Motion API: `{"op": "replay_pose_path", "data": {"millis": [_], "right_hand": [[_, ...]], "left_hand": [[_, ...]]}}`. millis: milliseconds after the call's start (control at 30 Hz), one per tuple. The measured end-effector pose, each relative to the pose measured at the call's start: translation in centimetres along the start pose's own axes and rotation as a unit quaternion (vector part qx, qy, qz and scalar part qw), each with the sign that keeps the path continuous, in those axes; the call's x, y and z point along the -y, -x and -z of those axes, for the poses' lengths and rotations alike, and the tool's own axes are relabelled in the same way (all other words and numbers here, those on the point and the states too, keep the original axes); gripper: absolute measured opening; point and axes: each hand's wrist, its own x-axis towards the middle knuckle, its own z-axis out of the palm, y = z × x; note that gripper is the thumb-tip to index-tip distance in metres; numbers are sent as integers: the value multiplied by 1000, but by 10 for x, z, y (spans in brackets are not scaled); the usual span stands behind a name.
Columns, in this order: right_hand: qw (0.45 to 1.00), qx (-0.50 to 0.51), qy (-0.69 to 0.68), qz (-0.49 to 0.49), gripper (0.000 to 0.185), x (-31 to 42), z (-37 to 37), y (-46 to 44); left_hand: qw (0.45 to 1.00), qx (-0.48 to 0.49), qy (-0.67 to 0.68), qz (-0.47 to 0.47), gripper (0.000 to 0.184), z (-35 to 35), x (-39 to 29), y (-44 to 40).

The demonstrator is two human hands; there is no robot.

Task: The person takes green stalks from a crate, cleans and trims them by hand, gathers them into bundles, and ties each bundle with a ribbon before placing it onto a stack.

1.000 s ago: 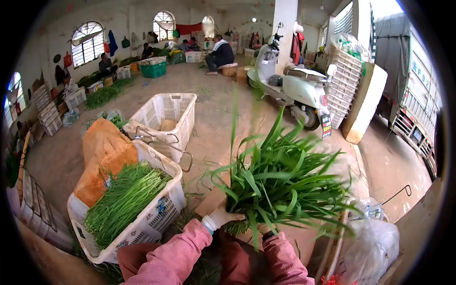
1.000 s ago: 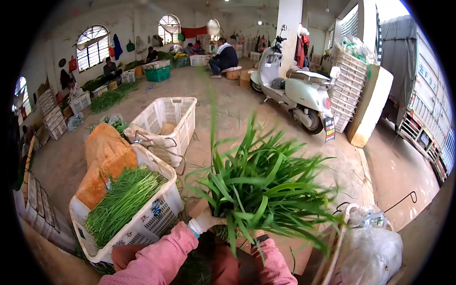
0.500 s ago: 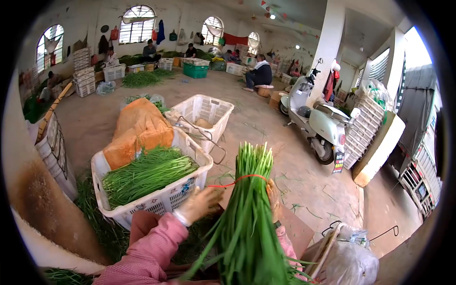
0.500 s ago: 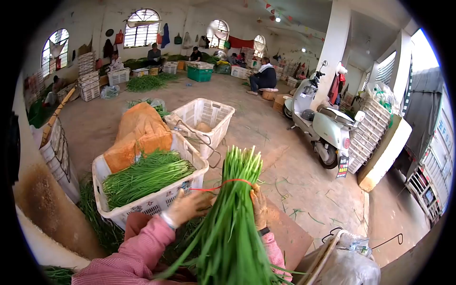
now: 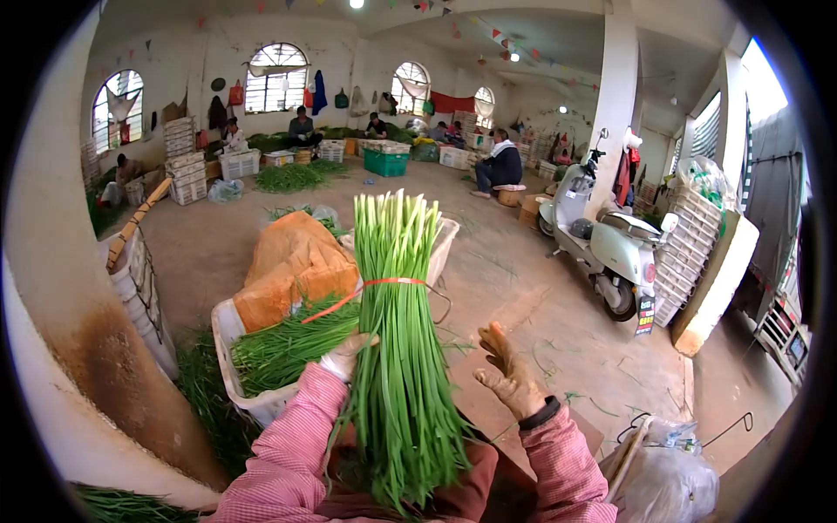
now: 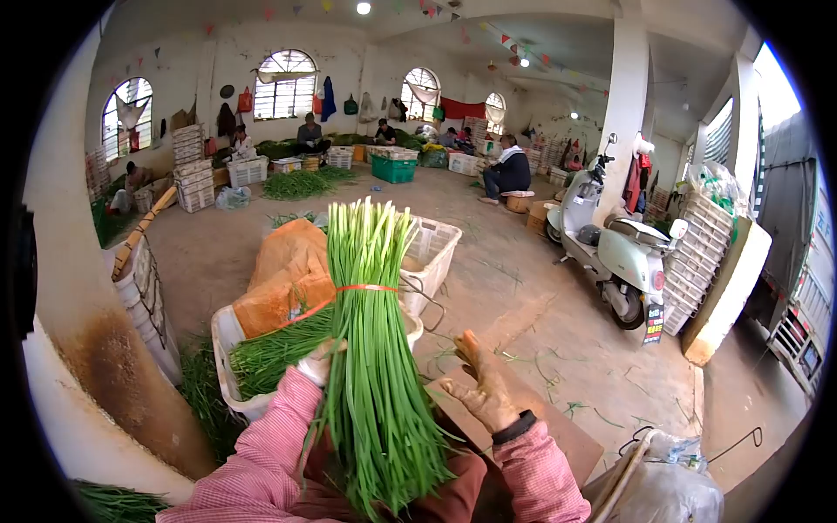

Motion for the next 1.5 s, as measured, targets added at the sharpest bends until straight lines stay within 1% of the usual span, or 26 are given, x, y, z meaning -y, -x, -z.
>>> {"op": "replay_pose_path", "data": {"millis": [33,167,200,267,367,400,433,567,600,633,700,733,833,900,967,1000,1067,1100,1167,1233,1267,1300,1333,1367,1433,1500], "right_hand": [[1000,5,-8,7,89,9,-13,-15],[946,114,-275,124,93,27,-88,-74],[909,92,-400,67,94,31,-112,-80],[837,94,-533,77,89,48,-153,-78],[723,108,-682,0,83,44,-209,-37],[697,116,-707,-24,81,33,-226,-22],[643,115,-748,-113,79,8,-248,-7],[612,84,-727,-299,75,-55,-279,48],[585,105,-732,-332,71,-88,-289,57],[562,128,-737,-354,67,-111,-292,61],[583,54,-716,-380,61,-112,-282,49],[632,44,-683,-363,59,-113,-277,36],[731,41,-601,-321,53,-103,-246,5],[755,-44,-596,-270,48,-85,-219,-5],[949,40,-308,-58,48,-43,-204,7],[974,151,-95,140,51,-28,-200,12],[894,290,171,295,67,3,-221,36],[847,339,276,302,73,12,-240,47],[851,319,259,327,62,-1,-272,55],[808,320,274,412,35,-15,-296,55],[804,324,265,422,35,-16,-301,55],[882,324,124,320,24,-17,-303,53],[926,317,-19,203,17,-16,-306,52],[939,273,-166,124,15,-14,-309,58],[937,277,-198,72,16,-10,-316,60],[945,237,-223,-44,23,-6,-320,64]], "left_hand": [[998,42,28,36,52,15,-17,-5],[956,28,-291,12,83,-45,-124,56],[954,16,-298,10,83,-46,-139,68],[780,92,-615,-68,91,-45,-165,96],[853,11,-501,146,86,-66,-171,164],[811,-20,-549,202,82,-52,-166,187],[840,-55,-486,233,79,-47,-152,211],[855,-150,-432,244,78,8,-62,304],[773,-159,-578,209,83,40,-21,333],[720,-230,-610,237,86,20,5,337],[800,-304,-512,71,85,15,47,340],[693,-294,-652,91,86,24,51,347],[690,-301,-650,107,88,15,40,341],[703,-308,-626,140,89,21,38,338],[716,-308,-610,141,90,36,48,341],[713,-300,-615,150,90,35,46,339],[703,-295,-629,152,90,25,39,333],[692,-290,-644,151,90,19,35,329],[671,-291,-648,213,93,12,30,325],[640,-302,-651,274,96,-1,14,323],[613,-272,-672,316,98,-12,2,319],[583,-240,-689,357,100,-16,-9,319],[647,-222,-679,268,102,-8,-18,326],[660,-234,-689,188,101,-2,-22,328],[635,-223,-727,135,106,5,-25,309],[658,-275,-663,228,106,12,-6,289]]}}
